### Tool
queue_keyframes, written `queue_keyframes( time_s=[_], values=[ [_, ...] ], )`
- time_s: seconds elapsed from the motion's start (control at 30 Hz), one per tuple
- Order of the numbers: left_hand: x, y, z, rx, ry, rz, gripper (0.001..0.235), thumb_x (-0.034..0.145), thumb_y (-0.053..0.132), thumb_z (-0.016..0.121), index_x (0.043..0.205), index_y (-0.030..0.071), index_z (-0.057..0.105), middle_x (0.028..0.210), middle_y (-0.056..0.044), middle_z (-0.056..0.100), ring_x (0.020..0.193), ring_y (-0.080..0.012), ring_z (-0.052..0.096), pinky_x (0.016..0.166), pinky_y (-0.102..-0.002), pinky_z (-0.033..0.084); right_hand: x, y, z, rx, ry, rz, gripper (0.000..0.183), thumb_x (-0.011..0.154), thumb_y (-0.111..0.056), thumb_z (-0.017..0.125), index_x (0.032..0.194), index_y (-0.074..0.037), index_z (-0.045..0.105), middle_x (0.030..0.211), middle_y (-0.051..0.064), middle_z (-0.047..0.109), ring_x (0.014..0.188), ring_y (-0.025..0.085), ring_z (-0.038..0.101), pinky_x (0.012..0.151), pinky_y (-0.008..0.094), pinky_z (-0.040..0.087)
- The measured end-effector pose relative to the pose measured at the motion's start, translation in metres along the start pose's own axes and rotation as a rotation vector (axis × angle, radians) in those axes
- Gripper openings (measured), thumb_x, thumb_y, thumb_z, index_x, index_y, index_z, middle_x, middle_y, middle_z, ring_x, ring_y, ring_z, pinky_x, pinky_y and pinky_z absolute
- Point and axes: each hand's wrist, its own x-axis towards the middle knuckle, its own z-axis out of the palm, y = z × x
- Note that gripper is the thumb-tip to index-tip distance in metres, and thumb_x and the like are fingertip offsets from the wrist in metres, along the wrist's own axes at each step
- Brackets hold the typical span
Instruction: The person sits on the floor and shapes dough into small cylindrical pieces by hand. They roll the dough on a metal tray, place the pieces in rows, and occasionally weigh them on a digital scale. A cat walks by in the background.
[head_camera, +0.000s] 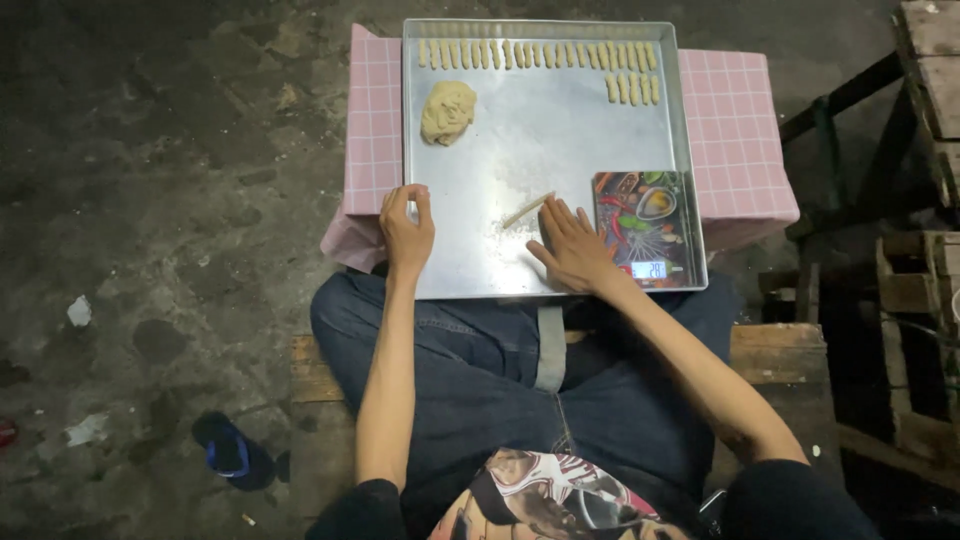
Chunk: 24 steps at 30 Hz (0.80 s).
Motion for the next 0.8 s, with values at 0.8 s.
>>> queue_keyframes(
  time_s=[0.8],
  values=[
    [0.0,-0.007,0.003,0.018,0.001,0.001,0.012,0.103,0.011,0.062,0.094,0.007,0.069,0.081,-0.011,0.068,0.082,-0.0351,0.067,0.078,-0.041,0.052,0.05,-0.019,-0.007,-0.015,0.158,0.002,0.088,0.106,-0.064,0.02,0.161,0.005,0.025,0.169,0.025,0.019,0.159,0.035,0.012,0.129,0.052,0.0]
  ],
)
